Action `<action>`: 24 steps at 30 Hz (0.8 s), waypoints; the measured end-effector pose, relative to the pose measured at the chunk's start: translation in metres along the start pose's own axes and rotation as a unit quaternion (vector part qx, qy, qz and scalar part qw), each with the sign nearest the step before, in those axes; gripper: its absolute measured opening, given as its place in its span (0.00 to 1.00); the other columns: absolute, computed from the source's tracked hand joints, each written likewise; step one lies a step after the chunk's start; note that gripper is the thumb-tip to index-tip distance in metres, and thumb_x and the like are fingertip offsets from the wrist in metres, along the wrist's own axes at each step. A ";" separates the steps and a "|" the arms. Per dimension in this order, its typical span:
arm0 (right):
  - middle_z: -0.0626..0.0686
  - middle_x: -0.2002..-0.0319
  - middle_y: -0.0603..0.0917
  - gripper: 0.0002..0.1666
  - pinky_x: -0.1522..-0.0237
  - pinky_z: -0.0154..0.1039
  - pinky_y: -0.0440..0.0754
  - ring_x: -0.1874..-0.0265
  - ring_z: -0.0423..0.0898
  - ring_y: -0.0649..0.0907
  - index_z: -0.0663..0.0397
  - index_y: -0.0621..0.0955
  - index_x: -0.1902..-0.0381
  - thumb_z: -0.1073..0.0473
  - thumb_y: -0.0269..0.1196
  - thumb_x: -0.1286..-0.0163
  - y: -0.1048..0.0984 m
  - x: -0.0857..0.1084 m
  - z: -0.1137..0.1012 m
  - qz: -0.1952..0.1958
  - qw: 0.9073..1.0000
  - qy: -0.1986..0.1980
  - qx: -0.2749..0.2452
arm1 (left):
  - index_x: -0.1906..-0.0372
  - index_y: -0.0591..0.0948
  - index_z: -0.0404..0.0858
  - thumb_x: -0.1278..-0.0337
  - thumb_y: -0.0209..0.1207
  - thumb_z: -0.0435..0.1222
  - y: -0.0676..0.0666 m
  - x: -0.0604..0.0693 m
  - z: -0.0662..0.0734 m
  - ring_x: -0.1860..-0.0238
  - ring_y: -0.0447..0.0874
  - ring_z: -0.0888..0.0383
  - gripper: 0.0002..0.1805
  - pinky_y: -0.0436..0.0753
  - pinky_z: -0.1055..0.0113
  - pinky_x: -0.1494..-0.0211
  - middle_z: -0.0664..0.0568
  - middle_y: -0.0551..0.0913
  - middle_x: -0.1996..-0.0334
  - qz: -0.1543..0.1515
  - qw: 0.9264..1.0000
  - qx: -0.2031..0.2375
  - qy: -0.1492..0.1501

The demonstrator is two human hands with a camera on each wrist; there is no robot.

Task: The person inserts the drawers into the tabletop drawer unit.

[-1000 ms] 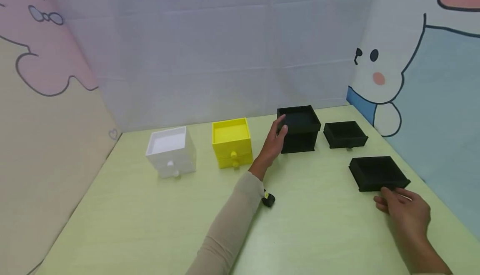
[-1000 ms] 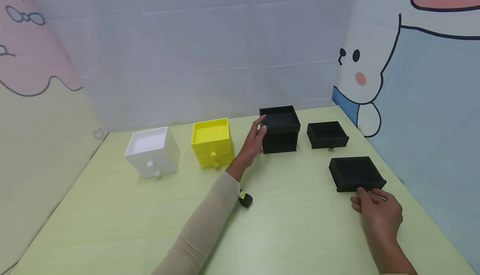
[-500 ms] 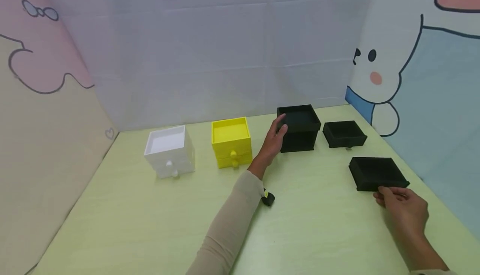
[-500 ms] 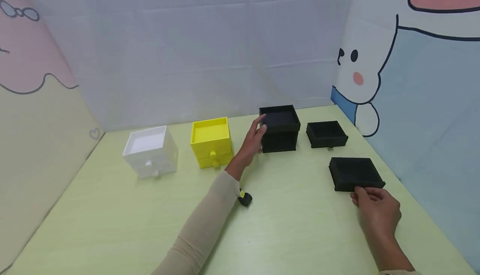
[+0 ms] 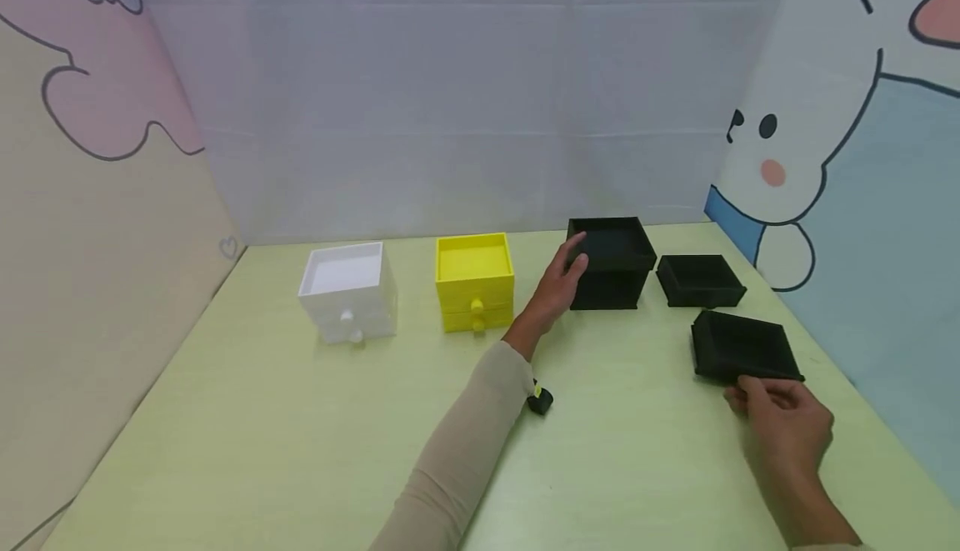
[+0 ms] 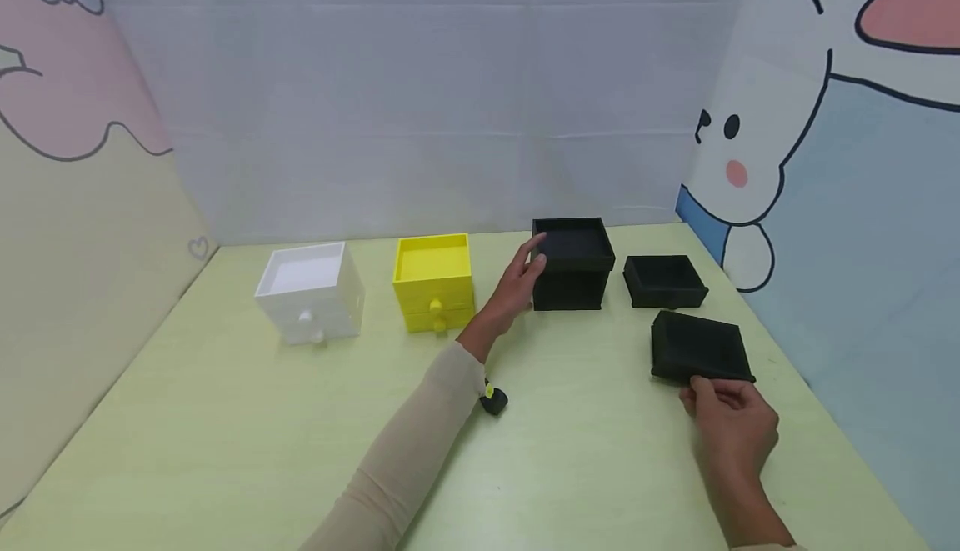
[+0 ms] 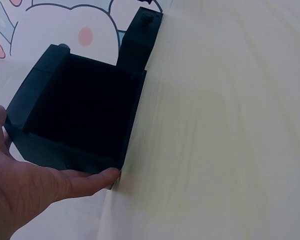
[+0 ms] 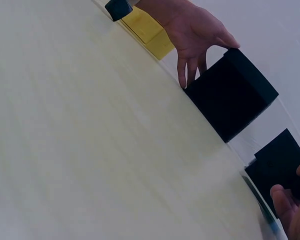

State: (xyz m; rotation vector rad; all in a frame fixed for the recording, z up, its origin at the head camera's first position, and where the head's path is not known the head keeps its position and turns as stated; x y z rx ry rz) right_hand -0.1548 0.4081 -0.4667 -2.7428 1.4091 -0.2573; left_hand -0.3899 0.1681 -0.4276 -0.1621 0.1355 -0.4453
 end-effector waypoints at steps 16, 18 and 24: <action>0.42 0.82 0.85 0.04 0.77 0.26 0.80 0.83 0.36 0.85 0.54 0.80 0.70 0.66 0.66 0.37 0.030 0.013 -0.016 -0.005 0.998 -0.061 0.010 | 0.26 0.58 0.72 0.25 0.43 0.57 0.008 0.000 0.004 0.25 0.56 0.49 0.26 0.62 0.43 0.29 0.61 0.52 0.22 0.000 1.000 0.018 -0.001; 0.41 0.81 0.85 0.04 0.76 0.26 0.80 0.82 0.35 0.85 0.53 0.80 0.70 0.65 0.66 0.36 0.030 0.013 -0.016 -0.001 0.997 -0.068 0.027 | 0.26 0.58 0.71 0.25 0.43 0.57 0.009 0.000 0.005 0.25 0.56 0.49 0.26 0.62 0.43 0.29 0.61 0.52 0.21 -0.002 1.000 0.019 0.000; 0.38 0.81 0.83 0.04 0.75 0.26 0.81 0.82 0.34 0.85 0.53 0.80 0.69 0.63 0.65 0.35 0.033 0.013 -0.015 0.003 0.996 -0.075 0.054 | 0.26 0.58 0.72 0.25 0.43 0.57 0.011 -0.001 0.005 0.25 0.56 0.49 0.26 0.61 0.43 0.29 0.61 0.52 0.22 -0.004 1.000 0.021 0.001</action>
Point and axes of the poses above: each hand's wrist, its own x-axis away from the middle knuckle, its own y-axis out of the palm, z = x × y, the point moved 6 cm from there along -x, towards the middle knuckle
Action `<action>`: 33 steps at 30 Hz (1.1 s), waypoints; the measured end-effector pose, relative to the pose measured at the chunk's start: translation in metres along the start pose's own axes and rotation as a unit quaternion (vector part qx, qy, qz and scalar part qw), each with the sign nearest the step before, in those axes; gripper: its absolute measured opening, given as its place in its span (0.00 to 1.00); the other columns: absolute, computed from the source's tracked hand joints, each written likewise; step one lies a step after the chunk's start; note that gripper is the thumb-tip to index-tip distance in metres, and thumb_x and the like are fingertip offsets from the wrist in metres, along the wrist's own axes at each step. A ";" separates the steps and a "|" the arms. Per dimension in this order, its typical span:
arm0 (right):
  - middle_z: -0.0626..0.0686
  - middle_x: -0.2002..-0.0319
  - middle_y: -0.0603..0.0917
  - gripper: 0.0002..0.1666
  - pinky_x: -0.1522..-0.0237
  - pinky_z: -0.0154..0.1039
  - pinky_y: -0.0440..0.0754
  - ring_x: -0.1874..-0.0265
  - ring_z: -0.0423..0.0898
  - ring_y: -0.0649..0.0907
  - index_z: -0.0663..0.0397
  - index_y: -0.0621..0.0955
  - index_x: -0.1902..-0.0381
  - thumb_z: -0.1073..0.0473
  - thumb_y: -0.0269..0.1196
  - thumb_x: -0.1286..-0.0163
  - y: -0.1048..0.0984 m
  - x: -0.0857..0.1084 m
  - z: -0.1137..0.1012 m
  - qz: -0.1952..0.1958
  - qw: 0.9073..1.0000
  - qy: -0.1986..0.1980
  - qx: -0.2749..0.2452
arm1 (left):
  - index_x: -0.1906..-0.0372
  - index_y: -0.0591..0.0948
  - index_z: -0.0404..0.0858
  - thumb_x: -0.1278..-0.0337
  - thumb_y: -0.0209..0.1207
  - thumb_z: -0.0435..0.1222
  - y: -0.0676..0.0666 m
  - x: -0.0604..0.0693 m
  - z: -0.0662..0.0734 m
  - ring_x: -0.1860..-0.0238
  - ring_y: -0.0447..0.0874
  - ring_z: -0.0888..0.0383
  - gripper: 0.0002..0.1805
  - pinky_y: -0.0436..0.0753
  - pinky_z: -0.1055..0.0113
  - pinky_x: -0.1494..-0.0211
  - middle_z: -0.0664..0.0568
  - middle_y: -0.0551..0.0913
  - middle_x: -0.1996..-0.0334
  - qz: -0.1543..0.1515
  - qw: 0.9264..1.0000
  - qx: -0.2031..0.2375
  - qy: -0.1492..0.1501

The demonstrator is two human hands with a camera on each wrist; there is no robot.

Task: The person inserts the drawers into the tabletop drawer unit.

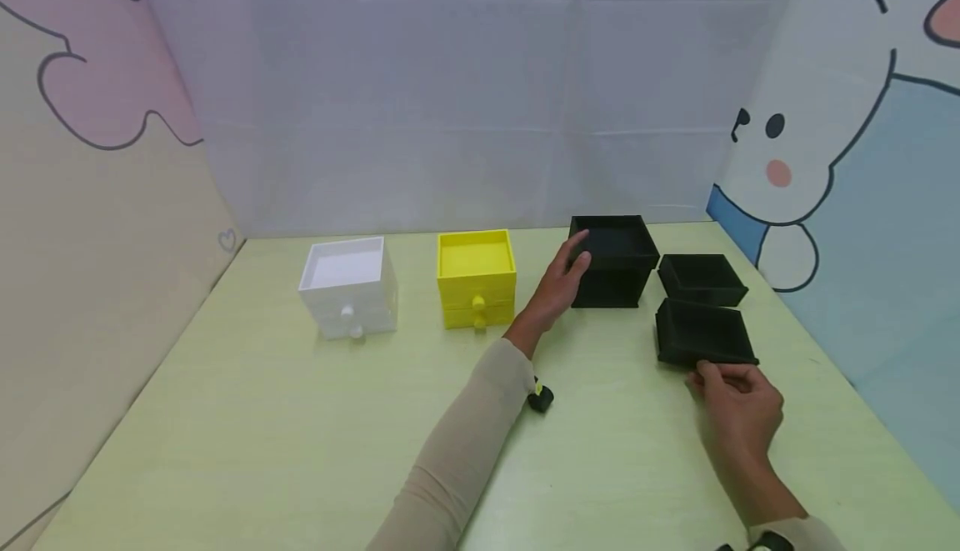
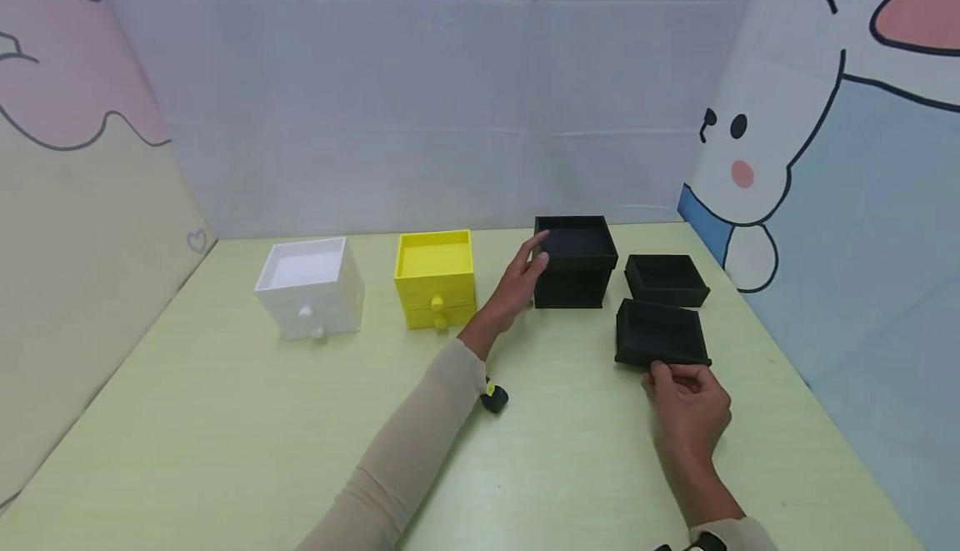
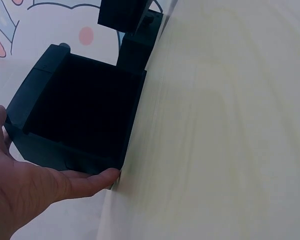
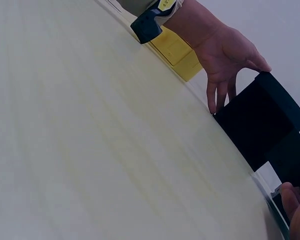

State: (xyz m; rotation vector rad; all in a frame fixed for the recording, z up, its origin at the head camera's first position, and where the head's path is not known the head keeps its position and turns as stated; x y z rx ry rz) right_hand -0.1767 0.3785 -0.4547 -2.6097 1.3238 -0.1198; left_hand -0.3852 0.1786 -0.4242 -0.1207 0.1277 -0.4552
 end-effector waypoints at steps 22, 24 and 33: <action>0.45 0.77 0.84 0.10 0.73 0.25 0.80 0.81 0.34 0.85 0.64 0.79 0.64 0.62 0.67 0.35 0.029 0.014 -0.004 -0.051 0.998 -0.015 0.032 | 0.26 0.58 0.73 0.25 0.43 0.57 0.000 -0.001 -0.002 0.24 0.56 0.49 0.26 0.60 0.41 0.29 0.62 0.52 0.22 -0.001 1.000 -0.005 0.007; 0.45 0.78 0.85 0.10 0.72 0.24 0.80 0.80 0.34 0.85 0.65 0.79 0.64 0.62 0.68 0.36 0.031 0.014 -0.004 -0.054 0.998 -0.021 0.031 | 0.26 0.58 0.73 0.25 0.43 0.57 0.000 -0.001 -0.002 0.25 0.56 0.49 0.26 0.60 0.42 0.29 0.62 0.52 0.22 -0.001 1.000 -0.006 0.008; 0.45 0.78 0.87 0.10 0.70 0.21 0.78 0.80 0.32 0.85 0.64 0.80 0.65 0.61 0.68 0.36 0.043 0.020 -0.008 -0.072 0.996 -0.038 0.044 | 0.26 0.58 0.73 0.25 0.43 0.57 0.000 -0.002 -0.003 0.25 0.57 0.49 0.26 0.61 0.42 0.29 0.62 0.52 0.22 -0.001 1.000 -0.005 0.012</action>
Point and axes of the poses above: each hand's wrist, its own x-axis away from the middle knuckle, its own y-axis out of the palm, z = x × y, the point moved 6 cm from there along -x, towards the middle knuckle
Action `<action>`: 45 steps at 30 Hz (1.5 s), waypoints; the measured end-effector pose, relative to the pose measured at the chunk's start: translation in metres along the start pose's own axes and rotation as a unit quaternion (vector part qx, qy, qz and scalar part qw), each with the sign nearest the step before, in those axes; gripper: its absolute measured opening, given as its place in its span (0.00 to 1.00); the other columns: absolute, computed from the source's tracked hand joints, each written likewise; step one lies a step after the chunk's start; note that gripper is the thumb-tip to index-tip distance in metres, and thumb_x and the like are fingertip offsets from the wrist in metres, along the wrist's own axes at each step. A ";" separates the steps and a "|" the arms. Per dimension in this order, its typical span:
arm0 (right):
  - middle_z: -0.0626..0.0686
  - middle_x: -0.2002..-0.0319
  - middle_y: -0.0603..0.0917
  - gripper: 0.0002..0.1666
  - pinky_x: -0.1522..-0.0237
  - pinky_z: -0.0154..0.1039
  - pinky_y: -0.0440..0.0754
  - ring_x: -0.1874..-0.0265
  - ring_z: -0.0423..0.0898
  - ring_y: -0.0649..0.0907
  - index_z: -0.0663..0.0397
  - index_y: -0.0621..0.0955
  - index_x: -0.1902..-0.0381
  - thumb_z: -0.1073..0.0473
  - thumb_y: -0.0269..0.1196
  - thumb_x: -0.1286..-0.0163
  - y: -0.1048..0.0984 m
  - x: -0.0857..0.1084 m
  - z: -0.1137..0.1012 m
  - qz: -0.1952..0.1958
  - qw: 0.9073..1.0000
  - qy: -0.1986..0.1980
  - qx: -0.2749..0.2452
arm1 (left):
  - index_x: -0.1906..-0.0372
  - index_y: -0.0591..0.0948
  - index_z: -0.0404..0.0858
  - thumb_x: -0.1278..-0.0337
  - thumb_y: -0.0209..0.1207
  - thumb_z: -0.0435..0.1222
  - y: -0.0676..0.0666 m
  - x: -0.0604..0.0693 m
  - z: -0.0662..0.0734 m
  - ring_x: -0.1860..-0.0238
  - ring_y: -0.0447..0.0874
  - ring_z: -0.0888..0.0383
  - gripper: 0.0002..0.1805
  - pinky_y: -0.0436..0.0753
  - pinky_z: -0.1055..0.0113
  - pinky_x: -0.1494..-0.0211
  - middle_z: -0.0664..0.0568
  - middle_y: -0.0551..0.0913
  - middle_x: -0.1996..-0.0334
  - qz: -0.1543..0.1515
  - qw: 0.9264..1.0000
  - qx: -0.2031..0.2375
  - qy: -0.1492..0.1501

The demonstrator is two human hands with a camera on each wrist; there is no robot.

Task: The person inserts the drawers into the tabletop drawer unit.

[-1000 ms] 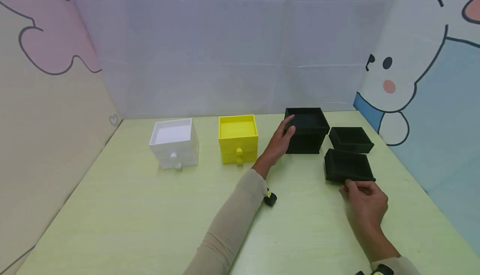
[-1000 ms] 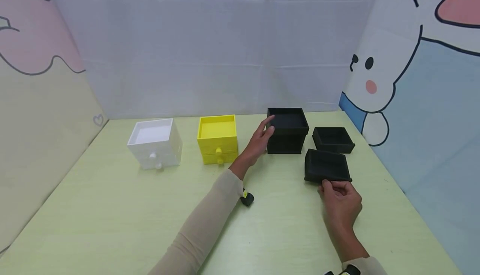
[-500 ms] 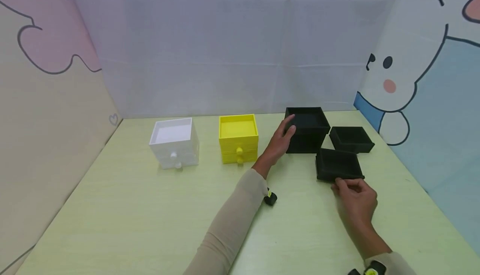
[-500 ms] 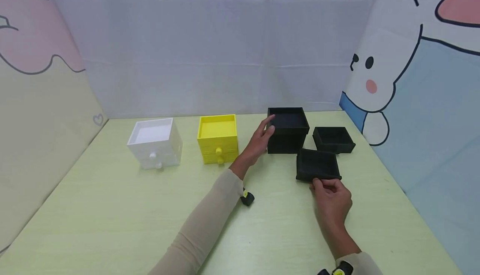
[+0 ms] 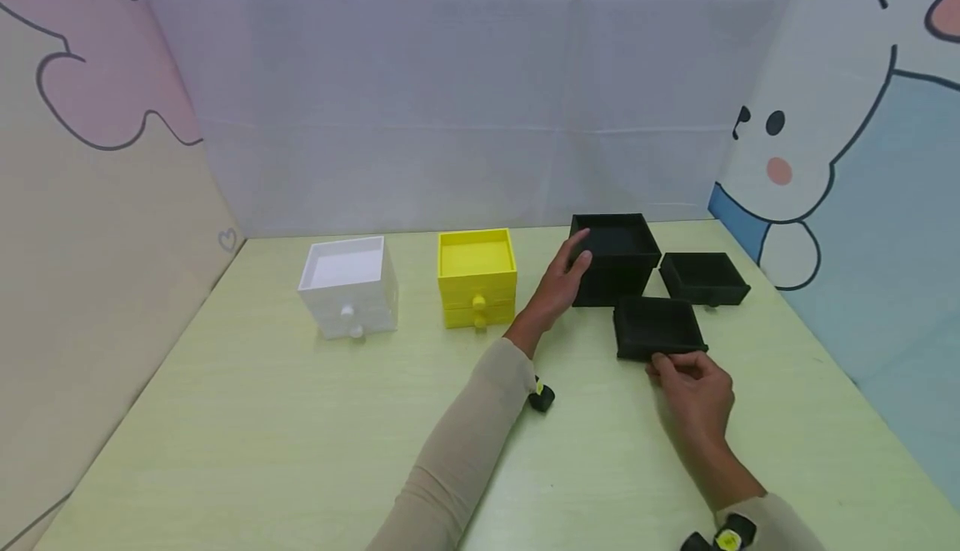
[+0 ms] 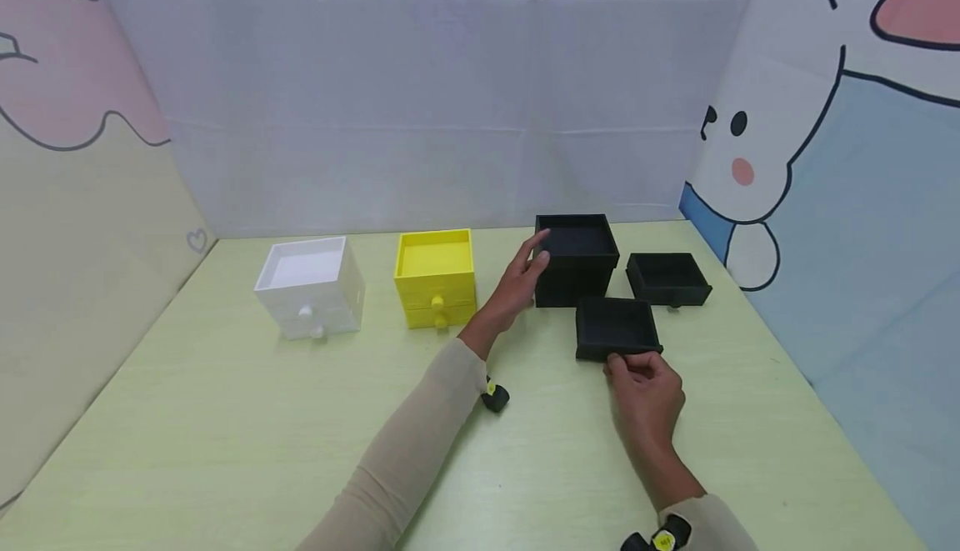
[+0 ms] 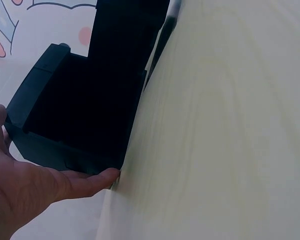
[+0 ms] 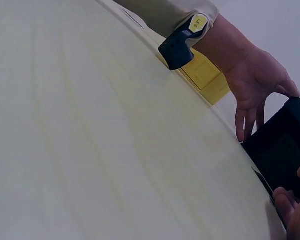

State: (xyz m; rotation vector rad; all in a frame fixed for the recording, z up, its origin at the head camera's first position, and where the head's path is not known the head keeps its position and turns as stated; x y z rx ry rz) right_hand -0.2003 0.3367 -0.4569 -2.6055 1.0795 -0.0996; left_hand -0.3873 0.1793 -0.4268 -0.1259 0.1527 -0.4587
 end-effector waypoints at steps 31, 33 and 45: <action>0.56 0.69 0.89 0.11 0.67 0.20 0.77 0.77 0.33 0.86 0.64 0.81 0.64 0.59 0.67 0.33 0.031 0.007 -0.011 -0.054 0.998 -0.010 0.004 | 0.25 0.59 0.69 0.24 0.43 0.55 -0.001 0.002 0.004 0.25 0.57 0.51 0.26 0.61 0.46 0.28 0.62 0.53 0.22 0.002 1.000 0.002 0.008; 0.56 0.69 0.89 0.11 0.67 0.21 0.77 0.76 0.33 0.86 0.64 0.81 0.64 0.60 0.67 0.33 0.032 0.007 -0.011 -0.056 0.998 -0.010 0.005 | 0.25 0.59 0.68 0.23 0.43 0.55 -0.001 0.002 0.004 0.25 0.57 0.51 0.26 0.61 0.46 0.28 0.62 0.53 0.22 0.003 1.000 0.004 0.009; 0.57 0.66 0.89 0.12 0.68 0.21 0.77 0.76 0.33 0.86 0.63 0.82 0.63 0.57 0.67 0.32 0.039 0.005 -0.015 -0.061 0.998 -0.009 0.024 | 0.26 0.59 0.71 0.24 0.43 0.56 -0.001 0.003 0.003 0.26 0.59 0.51 0.26 0.61 0.45 0.28 0.62 0.54 0.22 0.011 1.000 -0.003 0.002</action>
Point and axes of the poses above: each hand's wrist, its own x-axis away from the middle knuckle, its own y-axis out of the palm, z = x × y, the point moved 6 cm from there along -x, towards the middle knuckle
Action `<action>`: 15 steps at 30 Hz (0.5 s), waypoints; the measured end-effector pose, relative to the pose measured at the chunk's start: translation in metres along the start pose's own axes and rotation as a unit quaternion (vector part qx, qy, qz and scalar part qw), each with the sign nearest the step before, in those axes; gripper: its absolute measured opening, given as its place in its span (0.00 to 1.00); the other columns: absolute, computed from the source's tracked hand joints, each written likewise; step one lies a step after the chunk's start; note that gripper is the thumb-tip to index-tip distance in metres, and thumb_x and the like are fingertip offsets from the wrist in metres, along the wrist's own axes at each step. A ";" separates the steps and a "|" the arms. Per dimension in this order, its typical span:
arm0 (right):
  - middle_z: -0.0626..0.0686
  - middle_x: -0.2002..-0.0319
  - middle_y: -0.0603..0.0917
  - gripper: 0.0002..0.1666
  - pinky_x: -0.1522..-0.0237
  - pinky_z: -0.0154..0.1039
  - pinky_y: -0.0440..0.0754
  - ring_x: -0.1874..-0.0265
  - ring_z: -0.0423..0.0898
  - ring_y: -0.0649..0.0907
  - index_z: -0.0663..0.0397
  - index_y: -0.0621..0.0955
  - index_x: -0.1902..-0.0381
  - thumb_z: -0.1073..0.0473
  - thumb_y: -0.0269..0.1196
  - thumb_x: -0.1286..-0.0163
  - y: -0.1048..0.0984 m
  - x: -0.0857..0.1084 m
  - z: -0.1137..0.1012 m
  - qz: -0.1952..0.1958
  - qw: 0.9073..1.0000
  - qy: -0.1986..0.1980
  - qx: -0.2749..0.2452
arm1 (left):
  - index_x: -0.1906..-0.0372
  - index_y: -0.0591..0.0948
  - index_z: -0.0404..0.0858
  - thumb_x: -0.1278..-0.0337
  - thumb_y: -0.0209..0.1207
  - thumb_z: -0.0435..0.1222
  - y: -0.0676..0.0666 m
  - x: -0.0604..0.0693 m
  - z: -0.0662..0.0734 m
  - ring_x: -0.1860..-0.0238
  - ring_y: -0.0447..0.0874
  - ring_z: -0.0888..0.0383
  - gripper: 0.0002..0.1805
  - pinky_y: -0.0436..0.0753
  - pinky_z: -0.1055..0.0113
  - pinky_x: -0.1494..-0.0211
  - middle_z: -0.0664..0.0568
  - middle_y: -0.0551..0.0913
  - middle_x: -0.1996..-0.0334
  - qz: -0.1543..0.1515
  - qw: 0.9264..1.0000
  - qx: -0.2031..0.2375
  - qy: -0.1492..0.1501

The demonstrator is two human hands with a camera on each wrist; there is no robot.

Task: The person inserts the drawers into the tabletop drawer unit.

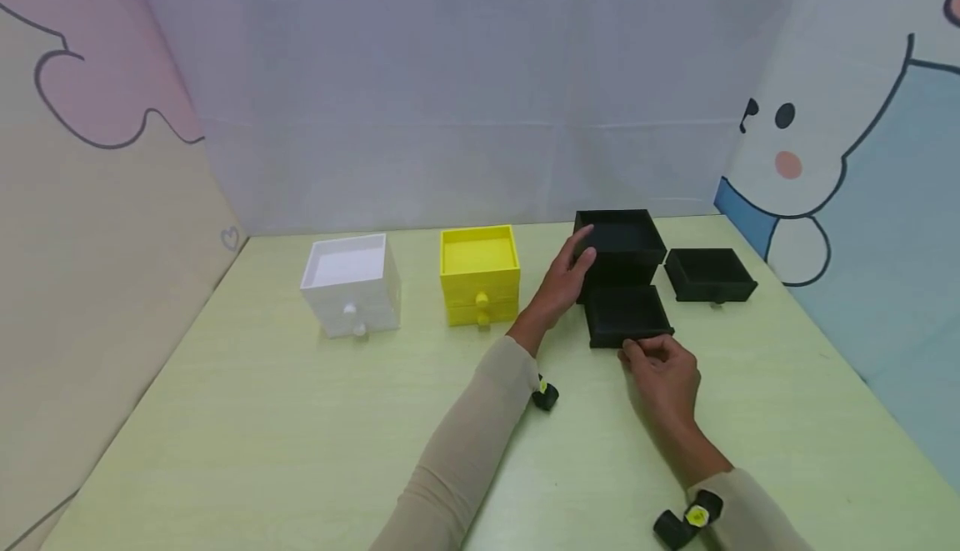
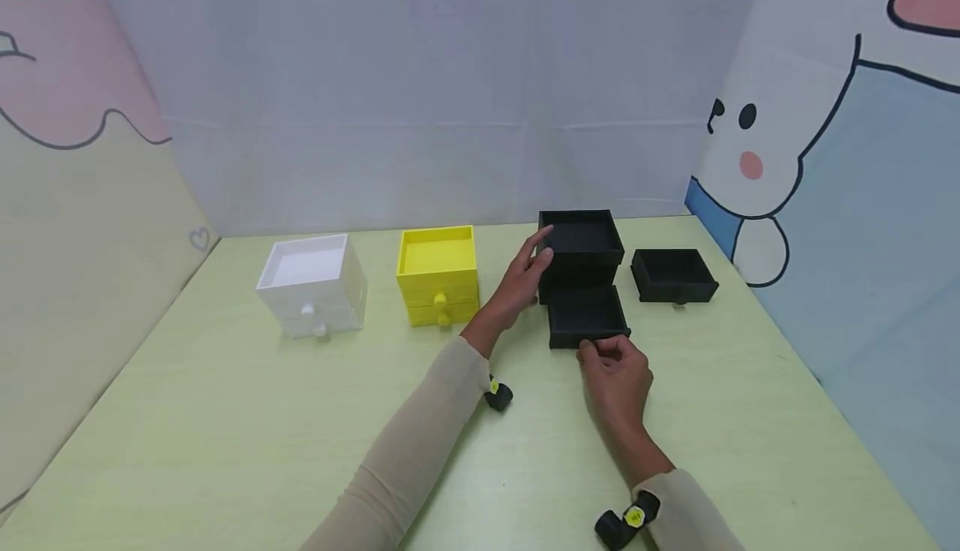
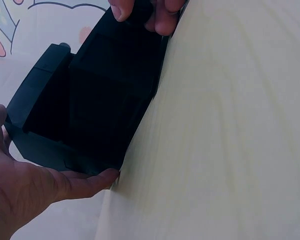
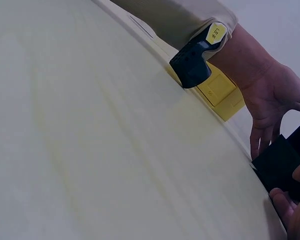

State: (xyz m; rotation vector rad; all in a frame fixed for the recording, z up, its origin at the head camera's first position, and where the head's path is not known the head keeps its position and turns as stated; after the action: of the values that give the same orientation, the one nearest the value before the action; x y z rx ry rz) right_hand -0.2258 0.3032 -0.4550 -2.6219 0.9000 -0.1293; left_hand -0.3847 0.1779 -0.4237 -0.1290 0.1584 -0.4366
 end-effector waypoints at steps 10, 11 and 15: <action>0.57 0.66 0.89 0.12 0.69 0.22 0.78 0.77 0.31 0.85 0.62 0.82 0.64 0.57 0.67 0.33 0.008 -0.007 -0.002 -0.001 1.000 0.000 -0.003 | 0.25 0.58 0.70 0.24 0.43 0.56 -0.001 -0.002 0.001 0.26 0.59 0.50 0.26 0.62 0.45 0.29 0.61 0.53 0.22 -0.006 1.000 0.002 0.007; 0.57 0.66 0.89 0.12 0.68 0.22 0.78 0.77 0.31 0.85 0.62 0.82 0.64 0.57 0.67 0.33 0.009 -0.007 -0.001 -0.002 1.000 -0.001 -0.003 | 0.25 0.58 0.71 0.24 0.43 0.57 0.000 -0.002 0.000 0.26 0.59 0.50 0.26 0.62 0.45 0.29 0.62 0.53 0.22 -0.006 1.000 0.003 0.007; 0.56 0.66 0.89 0.12 0.69 0.22 0.77 0.78 0.31 0.85 0.62 0.82 0.63 0.56 0.67 0.33 0.010 -0.009 -0.001 -0.002 1.000 0.001 0.008 | 0.26 0.58 0.72 0.25 0.43 0.57 0.000 -0.002 -0.002 0.25 0.58 0.51 0.26 0.62 0.45 0.29 0.63 0.53 0.22 -0.010 1.000 0.004 0.003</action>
State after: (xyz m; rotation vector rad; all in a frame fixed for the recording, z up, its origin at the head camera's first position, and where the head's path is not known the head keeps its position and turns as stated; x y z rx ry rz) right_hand -0.2390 0.3005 -0.4575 -2.6085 0.8913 -0.1402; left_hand -0.3871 0.1788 -0.4255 -0.1211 0.1617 -0.4566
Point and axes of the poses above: each hand's wrist, its own x-axis away from the middle knuckle, its own y-axis out of the palm, z = x × y, the point moved 6 cm from there along -x, towards the middle knuckle
